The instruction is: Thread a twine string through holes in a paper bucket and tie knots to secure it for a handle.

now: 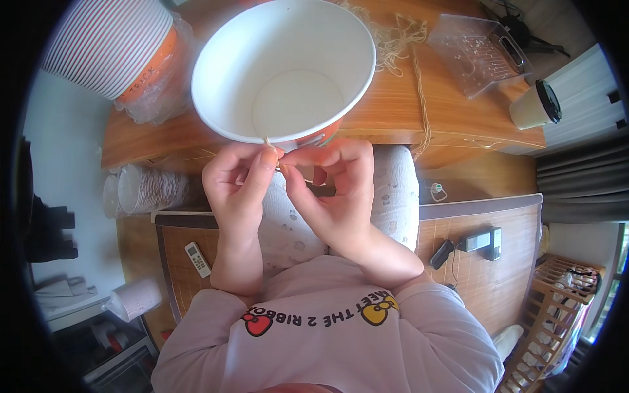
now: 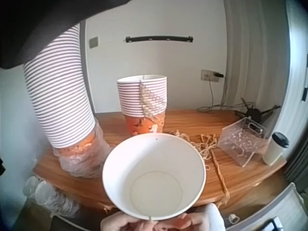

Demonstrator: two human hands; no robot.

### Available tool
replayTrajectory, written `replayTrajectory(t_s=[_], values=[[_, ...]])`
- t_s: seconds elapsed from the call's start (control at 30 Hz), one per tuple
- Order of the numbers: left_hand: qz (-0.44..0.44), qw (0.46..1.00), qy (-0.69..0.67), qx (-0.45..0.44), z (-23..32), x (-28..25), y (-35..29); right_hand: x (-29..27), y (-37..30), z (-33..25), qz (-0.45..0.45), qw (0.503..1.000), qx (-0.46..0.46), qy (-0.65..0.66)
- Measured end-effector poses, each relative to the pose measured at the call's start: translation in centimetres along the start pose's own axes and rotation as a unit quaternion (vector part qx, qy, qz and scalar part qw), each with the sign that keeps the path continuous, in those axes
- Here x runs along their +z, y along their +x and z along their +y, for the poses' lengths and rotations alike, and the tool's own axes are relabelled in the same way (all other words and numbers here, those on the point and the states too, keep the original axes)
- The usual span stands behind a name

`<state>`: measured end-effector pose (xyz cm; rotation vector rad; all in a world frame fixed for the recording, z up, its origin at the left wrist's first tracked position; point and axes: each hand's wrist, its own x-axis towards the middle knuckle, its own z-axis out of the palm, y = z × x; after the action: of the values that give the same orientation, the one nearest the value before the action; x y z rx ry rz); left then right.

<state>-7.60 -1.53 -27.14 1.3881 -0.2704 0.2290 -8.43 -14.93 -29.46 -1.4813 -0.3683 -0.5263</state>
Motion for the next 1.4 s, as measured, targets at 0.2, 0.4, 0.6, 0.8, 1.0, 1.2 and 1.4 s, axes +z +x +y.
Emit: replayTrajectory(t_s=[0.2,0.4,0.6,0.8,1.0,1.2,1.4], values=[[0.022,0.998,-0.041,-0.033,0.0,0.3,0.1,-0.3,0.1,0.1,-0.01,1.0,0.015,0.004],[0.012,0.997,-0.043,-0.059,0.3,0.0,-0.1,-0.4,-0.1,0.0,0.0,0.999,0.025,0.023],[-0.019,0.998,-0.041,-0.04,-0.2,-0.8,-0.7,-1.1,-0.9,0.1,-0.072,0.994,0.059,0.054],[-0.044,0.999,-0.008,-0.031,-0.7,-0.5,-0.7,-1.2,-1.4,0.1,-0.064,0.997,0.02,0.035],[-0.031,0.993,-0.061,-0.097,0.7,-0.1,-0.2,-1.4,-1.0,-0.1,-0.068,0.993,-0.08,-0.045],[0.026,0.996,-0.052,-0.068,2.1,1.0,0.9,-1.5,-0.9,-1.4,-0.1,0.969,-0.155,-0.166],[0.036,0.999,0.015,-0.015,2.1,1.1,0.7,-1.7,-1.1,-1.2,-0.107,0.97,-0.172,-0.136]])
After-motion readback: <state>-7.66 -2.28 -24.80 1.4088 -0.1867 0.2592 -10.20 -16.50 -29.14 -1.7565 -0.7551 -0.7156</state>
